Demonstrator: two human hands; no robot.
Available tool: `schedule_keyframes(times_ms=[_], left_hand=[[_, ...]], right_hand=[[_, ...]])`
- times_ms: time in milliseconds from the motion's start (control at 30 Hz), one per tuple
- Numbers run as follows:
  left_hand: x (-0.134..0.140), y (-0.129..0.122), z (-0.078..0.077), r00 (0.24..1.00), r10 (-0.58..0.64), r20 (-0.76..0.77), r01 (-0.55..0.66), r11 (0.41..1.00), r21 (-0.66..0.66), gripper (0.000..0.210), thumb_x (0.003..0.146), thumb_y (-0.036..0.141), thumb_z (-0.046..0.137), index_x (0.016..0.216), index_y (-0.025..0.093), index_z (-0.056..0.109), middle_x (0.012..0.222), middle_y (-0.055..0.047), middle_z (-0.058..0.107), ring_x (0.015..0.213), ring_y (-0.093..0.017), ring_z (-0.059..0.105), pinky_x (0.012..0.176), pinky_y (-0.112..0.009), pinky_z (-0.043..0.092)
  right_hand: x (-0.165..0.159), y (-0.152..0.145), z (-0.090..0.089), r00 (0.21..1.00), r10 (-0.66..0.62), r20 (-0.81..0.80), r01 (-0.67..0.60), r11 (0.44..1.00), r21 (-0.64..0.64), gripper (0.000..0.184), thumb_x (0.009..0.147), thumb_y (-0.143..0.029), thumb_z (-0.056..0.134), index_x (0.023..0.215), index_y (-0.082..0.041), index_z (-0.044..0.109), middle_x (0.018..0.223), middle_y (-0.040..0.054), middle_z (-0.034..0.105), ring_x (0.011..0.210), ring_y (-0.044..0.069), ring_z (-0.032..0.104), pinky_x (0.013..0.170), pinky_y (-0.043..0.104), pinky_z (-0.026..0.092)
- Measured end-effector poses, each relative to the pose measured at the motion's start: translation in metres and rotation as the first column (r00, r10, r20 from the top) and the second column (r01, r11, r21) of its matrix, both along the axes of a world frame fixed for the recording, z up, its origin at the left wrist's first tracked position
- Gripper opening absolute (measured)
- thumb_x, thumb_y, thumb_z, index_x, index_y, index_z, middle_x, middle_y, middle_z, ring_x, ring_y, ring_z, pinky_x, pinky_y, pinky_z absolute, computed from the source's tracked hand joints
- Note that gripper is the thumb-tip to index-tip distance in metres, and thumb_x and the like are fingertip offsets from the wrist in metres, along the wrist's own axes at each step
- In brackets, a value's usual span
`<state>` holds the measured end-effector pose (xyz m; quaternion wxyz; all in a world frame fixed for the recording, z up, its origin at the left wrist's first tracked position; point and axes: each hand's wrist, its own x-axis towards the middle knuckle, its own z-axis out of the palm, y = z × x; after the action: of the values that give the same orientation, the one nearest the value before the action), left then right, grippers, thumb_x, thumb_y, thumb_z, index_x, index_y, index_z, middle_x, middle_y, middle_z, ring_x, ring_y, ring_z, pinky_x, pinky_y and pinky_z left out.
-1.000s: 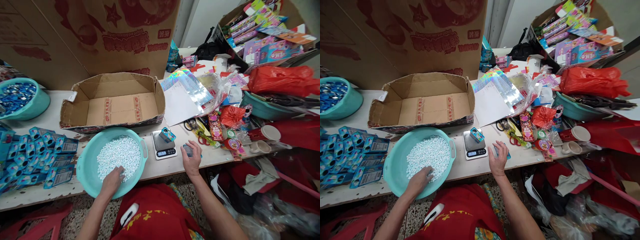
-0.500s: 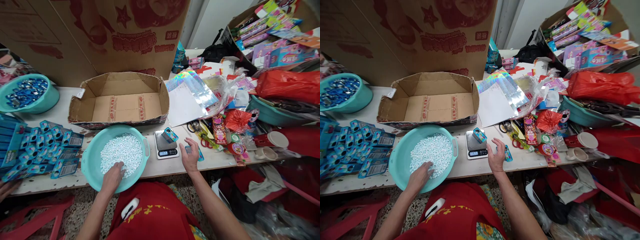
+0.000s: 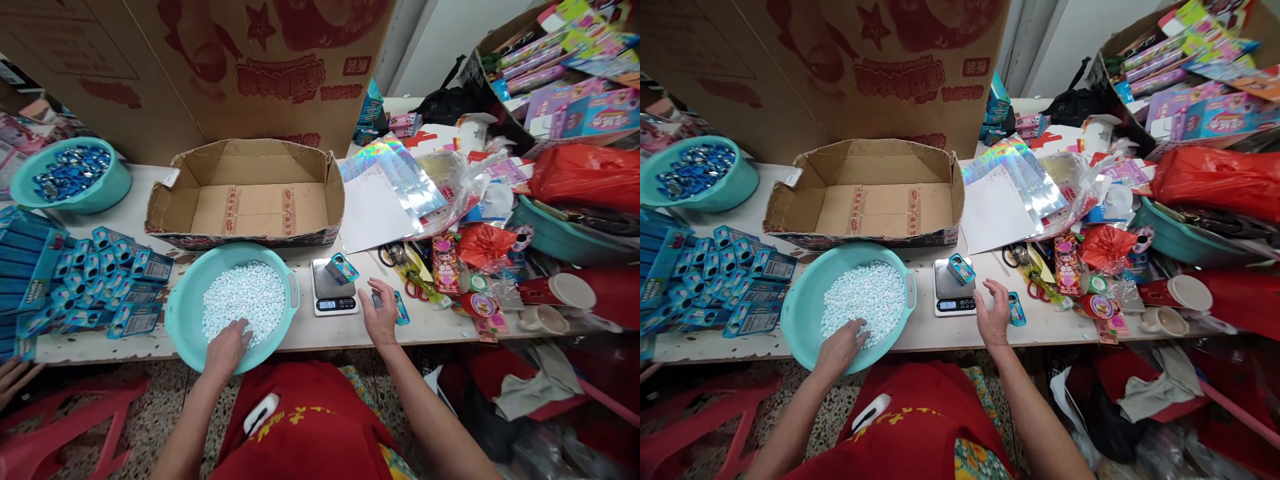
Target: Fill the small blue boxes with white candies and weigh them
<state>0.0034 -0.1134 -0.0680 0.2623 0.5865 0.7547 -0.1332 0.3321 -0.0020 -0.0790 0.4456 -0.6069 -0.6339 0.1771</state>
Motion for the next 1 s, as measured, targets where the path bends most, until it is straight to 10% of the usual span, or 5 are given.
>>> schedule_keyframes(times_ms=[1000], left_hand=[[-0.001, -0.014, -0.003, 0.996, 0.090, -0.014, -0.088, 0.993, 0.080, 0.031, 0.094, 0.037, 0.035, 0.113, 0.021, 0.053, 0.108, -0.007, 0.062, 0.096, -0.020, 0.059, 0.071, -0.029, 0.039]], right_hand=[[-0.002, -0.002, -0.019, 0.991, -0.014, -0.130, -0.008, 0.986, -0.167, 0.037, 0.083, -0.040, 0.059, 0.111, -0.016, 0.054, 0.109, 0.0112, 0.057, 0.098, 0.023, 0.057, 0.083, 0.043, 0.053]])
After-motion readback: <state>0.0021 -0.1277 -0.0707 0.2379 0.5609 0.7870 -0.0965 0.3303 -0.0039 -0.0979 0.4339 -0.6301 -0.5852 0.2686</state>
